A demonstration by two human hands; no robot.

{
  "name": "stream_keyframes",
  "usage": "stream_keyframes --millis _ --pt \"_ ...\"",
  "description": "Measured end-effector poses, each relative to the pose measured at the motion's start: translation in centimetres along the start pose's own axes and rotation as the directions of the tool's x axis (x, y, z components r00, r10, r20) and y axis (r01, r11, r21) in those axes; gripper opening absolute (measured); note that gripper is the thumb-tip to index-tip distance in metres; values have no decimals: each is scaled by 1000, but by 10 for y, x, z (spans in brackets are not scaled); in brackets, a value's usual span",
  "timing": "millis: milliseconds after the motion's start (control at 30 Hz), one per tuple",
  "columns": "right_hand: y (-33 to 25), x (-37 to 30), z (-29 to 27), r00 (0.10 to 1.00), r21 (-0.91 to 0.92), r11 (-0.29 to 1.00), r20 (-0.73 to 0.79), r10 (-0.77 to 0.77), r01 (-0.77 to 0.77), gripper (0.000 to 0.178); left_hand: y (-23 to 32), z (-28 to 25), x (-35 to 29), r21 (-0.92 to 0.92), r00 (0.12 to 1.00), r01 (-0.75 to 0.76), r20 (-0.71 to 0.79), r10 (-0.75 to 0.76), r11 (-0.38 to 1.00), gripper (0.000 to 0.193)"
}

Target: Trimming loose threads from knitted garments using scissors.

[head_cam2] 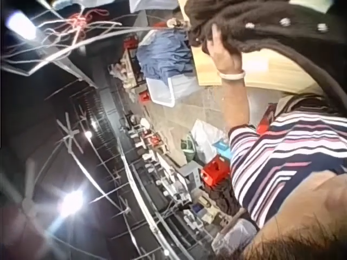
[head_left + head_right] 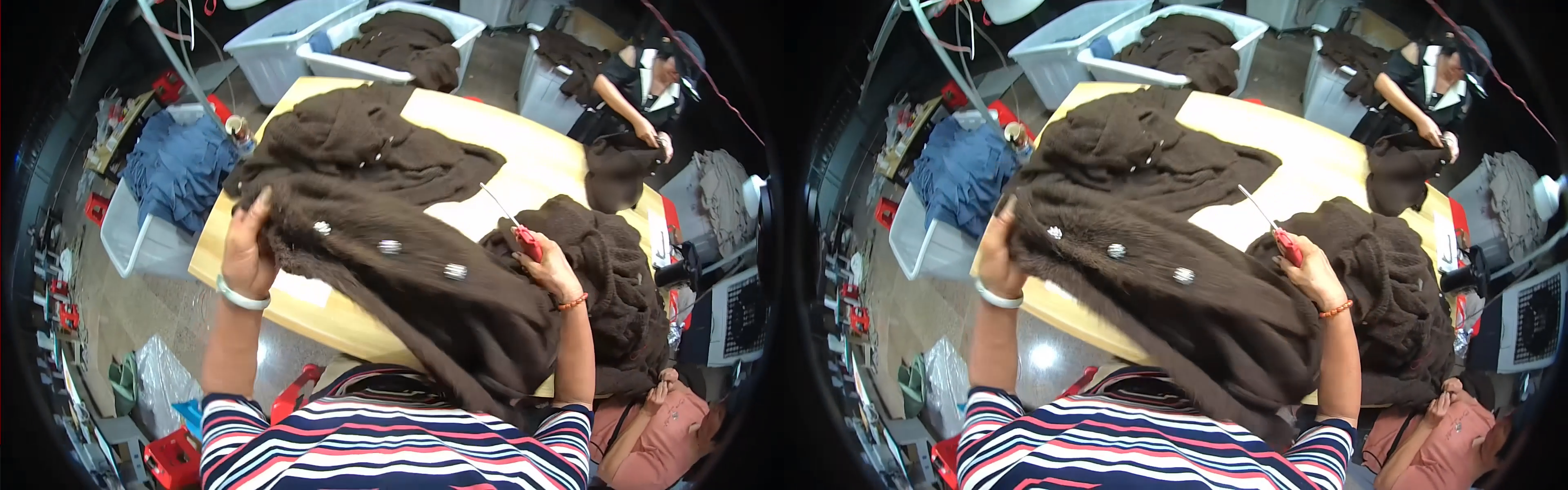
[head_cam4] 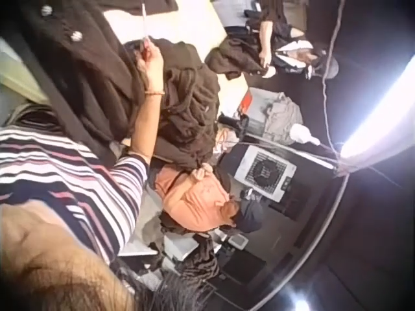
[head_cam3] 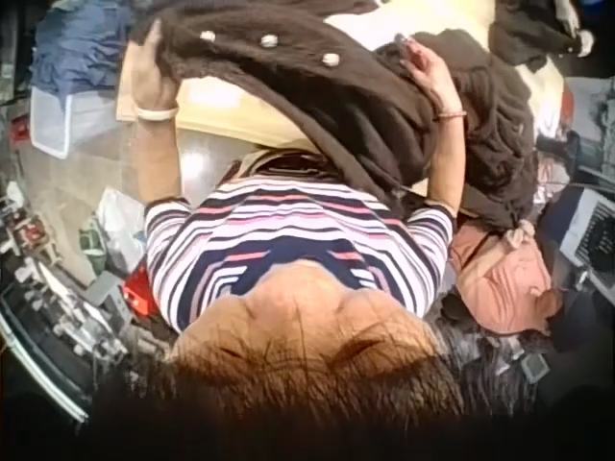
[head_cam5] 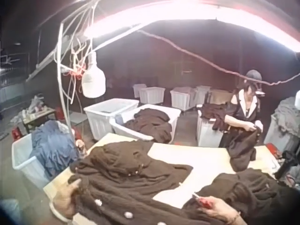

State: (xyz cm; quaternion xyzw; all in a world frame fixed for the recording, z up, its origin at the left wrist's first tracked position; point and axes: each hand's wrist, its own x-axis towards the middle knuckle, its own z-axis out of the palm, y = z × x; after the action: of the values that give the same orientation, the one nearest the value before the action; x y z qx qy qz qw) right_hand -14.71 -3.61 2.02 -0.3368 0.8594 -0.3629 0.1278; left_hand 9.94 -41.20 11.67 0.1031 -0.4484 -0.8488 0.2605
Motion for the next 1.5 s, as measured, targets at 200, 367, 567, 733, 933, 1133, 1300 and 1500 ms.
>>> stream_keyframes --millis 200,367,567,733,933,1133,1300,1500 --pt "7 22 85 991 -108 988 64 116 -109 44 -175 -239 -56 916 805 301 -393 445 264 59" --pt "-30 33 138 933 -158 983 331 143 -95 48 -220 -150 -52 993 991 -50 63 114 -110 74" --pt "-60 54 155 885 -168 986 461 59 22 49 -233 -151 16 980 981 -99 125 147 -171 85" --pt "-70 70 162 869 -178 984 486 95 -8 47 -243 -174 50 954 980 -196 181 -85 -226 46" --pt "-90 84 149 803 -226 972 588 91 56 46 -228 -160 -3 911 916 -401 402 16 93 19" --pt "-109 82 160 671 -293 901 742 4 319 35 -256 -203 -60 955 939 -293 279 -201 -38 38" --pt "-136 96 224 638 -211 863 754 -155 459 24 -265 -210 -52 946 907 -312 269 -323 -88 54" --pt "-120 102 274 764 -25 929 578 -288 369 24 -257 -202 -60 959 824 -198 51 -564 -202 44"
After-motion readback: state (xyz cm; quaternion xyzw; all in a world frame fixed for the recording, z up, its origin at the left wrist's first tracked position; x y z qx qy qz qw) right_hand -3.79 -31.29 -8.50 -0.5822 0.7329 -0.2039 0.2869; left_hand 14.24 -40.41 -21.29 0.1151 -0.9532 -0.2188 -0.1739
